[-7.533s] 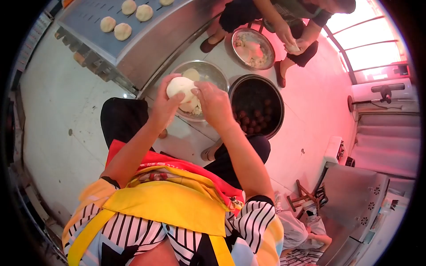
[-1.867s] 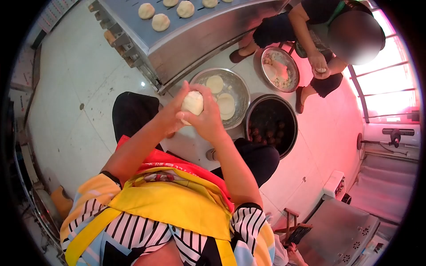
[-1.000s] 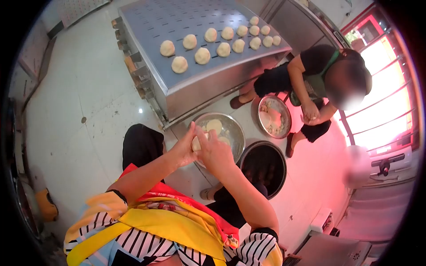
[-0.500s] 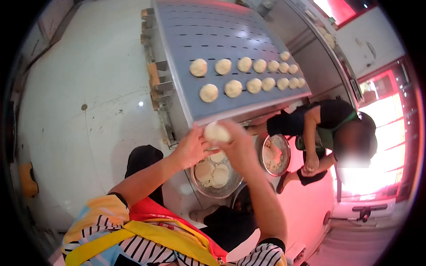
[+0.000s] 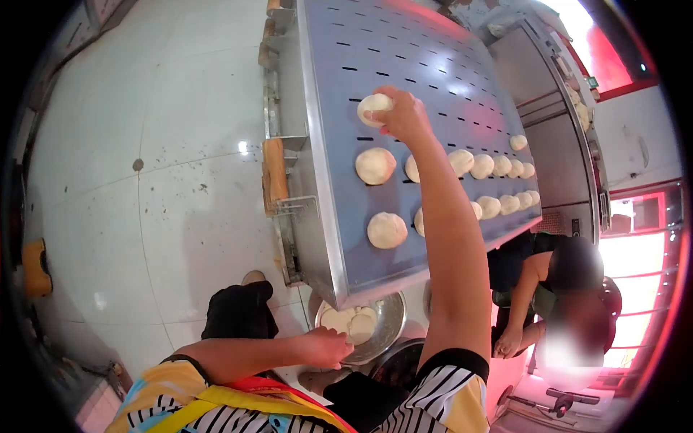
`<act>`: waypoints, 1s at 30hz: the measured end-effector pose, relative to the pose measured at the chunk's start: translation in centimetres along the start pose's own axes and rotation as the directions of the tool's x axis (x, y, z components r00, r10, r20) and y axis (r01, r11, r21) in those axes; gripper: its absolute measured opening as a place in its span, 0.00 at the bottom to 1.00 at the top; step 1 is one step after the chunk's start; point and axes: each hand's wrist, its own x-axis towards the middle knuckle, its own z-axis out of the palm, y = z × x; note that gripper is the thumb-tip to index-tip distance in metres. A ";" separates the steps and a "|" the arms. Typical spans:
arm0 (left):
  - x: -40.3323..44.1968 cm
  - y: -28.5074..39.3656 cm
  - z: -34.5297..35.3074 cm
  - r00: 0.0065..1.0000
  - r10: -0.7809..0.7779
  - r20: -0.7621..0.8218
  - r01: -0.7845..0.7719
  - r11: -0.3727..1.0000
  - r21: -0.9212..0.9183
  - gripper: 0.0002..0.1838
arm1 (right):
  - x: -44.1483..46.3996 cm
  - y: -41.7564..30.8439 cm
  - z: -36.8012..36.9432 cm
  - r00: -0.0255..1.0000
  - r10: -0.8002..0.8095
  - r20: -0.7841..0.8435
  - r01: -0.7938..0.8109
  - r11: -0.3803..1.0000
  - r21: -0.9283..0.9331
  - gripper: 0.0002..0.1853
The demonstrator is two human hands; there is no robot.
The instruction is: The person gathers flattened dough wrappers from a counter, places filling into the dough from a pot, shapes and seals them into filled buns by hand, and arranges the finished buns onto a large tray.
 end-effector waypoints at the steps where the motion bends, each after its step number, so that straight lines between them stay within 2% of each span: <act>1: 0.1 -0.1 -0.5 1.000 -0.009 0.005 0.009 1.000 -0.020 0.21 | 1.2 0.1 0.6 1.000 0.001 -0.002 -0.001 1.000 -0.017 0.23; 8: -0.6 -0.6 -2.2 0.997 -0.077 0.030 0.078 0.996 -0.041 0.21 | 4.2 0.8 2.2 0.992 -0.033 0.124 0.058 0.978 -0.202 0.24; 11: -0.6 -0.8 -2.4 0.996 -0.086 0.021 0.087 0.995 -0.044 0.21 | 4.5 -1.0 1.5 0.972 0.063 0.227 0.028 0.926 -0.377 0.24; 14: 0.1 -1.2 -2.2 0.995 -0.099 0.008 0.099 0.994 -0.053 0.21 | 5.4 0.5 3.0 0.985 -0.113 0.130 0.164 0.854 -0.494 0.25; 17: 0.4 -1.4 -2.0 0.995 -0.096 0.034 0.098 0.993 -0.067 0.22 | 5.7 1.0 3.1 0.922 -0.346 0.176 0.380 0.714 -0.587 0.26; 20: 0.5 -1.8 -2.0 0.993 -0.102 0.062 0.105 0.993 -0.054 0.23 | 5.9 0.1 3.1 0.921 -0.293 0.257 0.388 0.753 -0.531 0.25; 23: 0.3 -2.3 -2.1 0.991 -0.126 0.034 0.127 0.992 -0.021 0.24 | 6.3 1.2 3.7 0.896 -0.368 0.247 0.442 0.695 -0.568 0.25; 26: 0.0 -2.4 -2.3 0.994 -0.109 0.018 0.109 0.994 0.000 0.24 | 6.6 1.3 3.9 0.894 -0.358 0.270 0.448 0.689 -0.569 0.24; 30: 0.1 -2.7 -2.7 0.995 -0.096 0.006 0.095 0.995 0.017 0.24 | 6.7 0.6 3.7 0.918 -0.277 0.283 0.396 0.635 -0.663 0.27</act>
